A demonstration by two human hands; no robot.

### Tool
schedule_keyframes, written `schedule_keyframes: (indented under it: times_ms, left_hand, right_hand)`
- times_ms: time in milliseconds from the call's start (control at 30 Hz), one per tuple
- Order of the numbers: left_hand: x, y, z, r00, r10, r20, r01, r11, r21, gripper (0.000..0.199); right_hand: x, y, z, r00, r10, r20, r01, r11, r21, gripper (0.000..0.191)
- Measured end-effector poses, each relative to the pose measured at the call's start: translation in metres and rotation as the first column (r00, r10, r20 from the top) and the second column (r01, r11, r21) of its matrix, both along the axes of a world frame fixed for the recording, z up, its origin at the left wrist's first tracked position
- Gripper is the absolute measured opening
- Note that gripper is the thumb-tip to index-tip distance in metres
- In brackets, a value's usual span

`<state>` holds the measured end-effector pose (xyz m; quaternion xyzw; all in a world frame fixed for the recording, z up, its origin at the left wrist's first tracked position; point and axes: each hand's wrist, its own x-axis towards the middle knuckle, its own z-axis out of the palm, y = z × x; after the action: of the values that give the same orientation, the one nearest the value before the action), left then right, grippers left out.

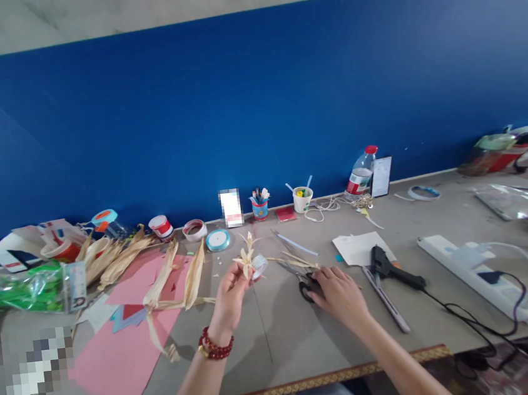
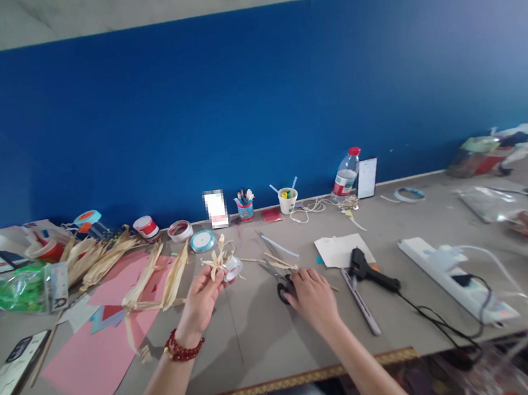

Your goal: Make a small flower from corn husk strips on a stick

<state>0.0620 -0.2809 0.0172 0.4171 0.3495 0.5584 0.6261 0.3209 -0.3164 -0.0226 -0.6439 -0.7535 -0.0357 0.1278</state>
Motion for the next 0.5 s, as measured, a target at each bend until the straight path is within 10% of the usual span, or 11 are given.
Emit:
schedule_keyframes:
  times_ms: [500]
  left_hand:
    - [0.001, 0.006, -0.009, 1.000, -0.003, 0.005, 0.003, 1.000, -0.018, 0.026]
  right_hand:
    - [0.040, 0.017, 0.017, 0.943, -0.077, -0.324, -0.052, 0.927, -0.371, 0.024]
